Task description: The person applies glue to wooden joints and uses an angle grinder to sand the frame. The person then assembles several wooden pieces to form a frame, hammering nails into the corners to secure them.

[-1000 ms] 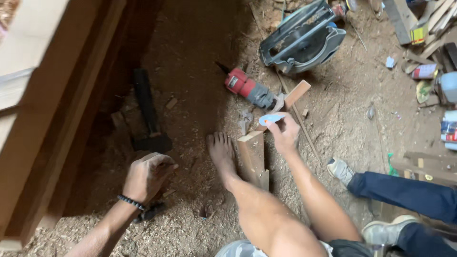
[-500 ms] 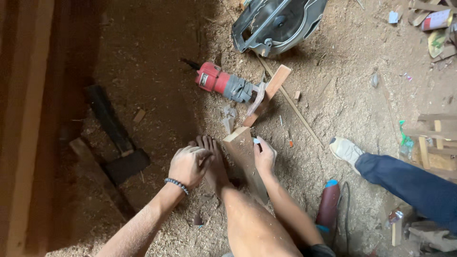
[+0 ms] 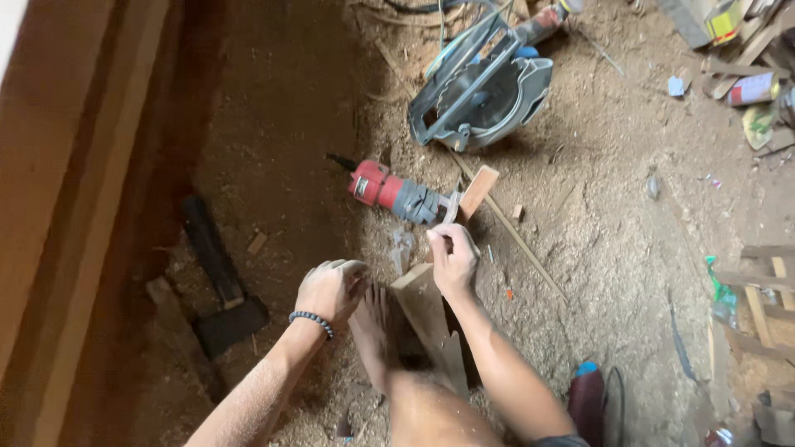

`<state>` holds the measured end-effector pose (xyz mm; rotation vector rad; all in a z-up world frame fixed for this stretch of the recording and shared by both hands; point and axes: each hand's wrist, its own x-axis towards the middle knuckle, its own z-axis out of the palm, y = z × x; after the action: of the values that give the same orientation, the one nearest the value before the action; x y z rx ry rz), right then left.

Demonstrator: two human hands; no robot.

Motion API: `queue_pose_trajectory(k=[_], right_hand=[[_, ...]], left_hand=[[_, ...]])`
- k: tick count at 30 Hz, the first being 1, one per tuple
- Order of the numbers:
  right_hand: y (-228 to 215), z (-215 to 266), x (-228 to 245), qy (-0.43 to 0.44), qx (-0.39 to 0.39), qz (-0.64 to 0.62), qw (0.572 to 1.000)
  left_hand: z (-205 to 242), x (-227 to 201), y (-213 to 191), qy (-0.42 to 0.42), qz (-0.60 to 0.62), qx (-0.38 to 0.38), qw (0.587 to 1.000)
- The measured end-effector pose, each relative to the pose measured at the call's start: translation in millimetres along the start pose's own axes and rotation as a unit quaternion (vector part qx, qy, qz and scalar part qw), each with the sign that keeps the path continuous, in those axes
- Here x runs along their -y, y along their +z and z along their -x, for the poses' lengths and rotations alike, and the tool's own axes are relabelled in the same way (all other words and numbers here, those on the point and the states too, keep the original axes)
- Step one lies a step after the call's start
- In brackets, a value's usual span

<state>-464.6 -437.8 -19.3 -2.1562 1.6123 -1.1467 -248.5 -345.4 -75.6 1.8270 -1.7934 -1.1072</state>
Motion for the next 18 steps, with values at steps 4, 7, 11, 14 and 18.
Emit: queue_pose_trajectory(k=[4, 7, 11, 14, 18], right_hand=[[52, -64, -9, -0.071, 0.022, -0.04, 0.996], [52, -120, 25, -0.066, 0.079, -0.012, 0.995], [39, -198, 11, 0.008, 0.062, -0.078, 0.995], [23, -279, -54, 0.049, -0.002, -0.111, 0.993], [-8, -383, -168, 0.092, -0.099, -0.052, 0.989]], left_hand=[[-53, -12, -22, 0.026, -0.003, -0.026, 0.999], [-83, -25, -41, 0.035, -0.003, -0.055, 0.998], [-128, -40, -56, 0.033, 0.002, -0.085, 0.996], [-187, -66, -67, 0.049, -0.011, -0.118, 0.992], [-281, -127, -83, 0.137, -0.033, -0.193, 0.971]])
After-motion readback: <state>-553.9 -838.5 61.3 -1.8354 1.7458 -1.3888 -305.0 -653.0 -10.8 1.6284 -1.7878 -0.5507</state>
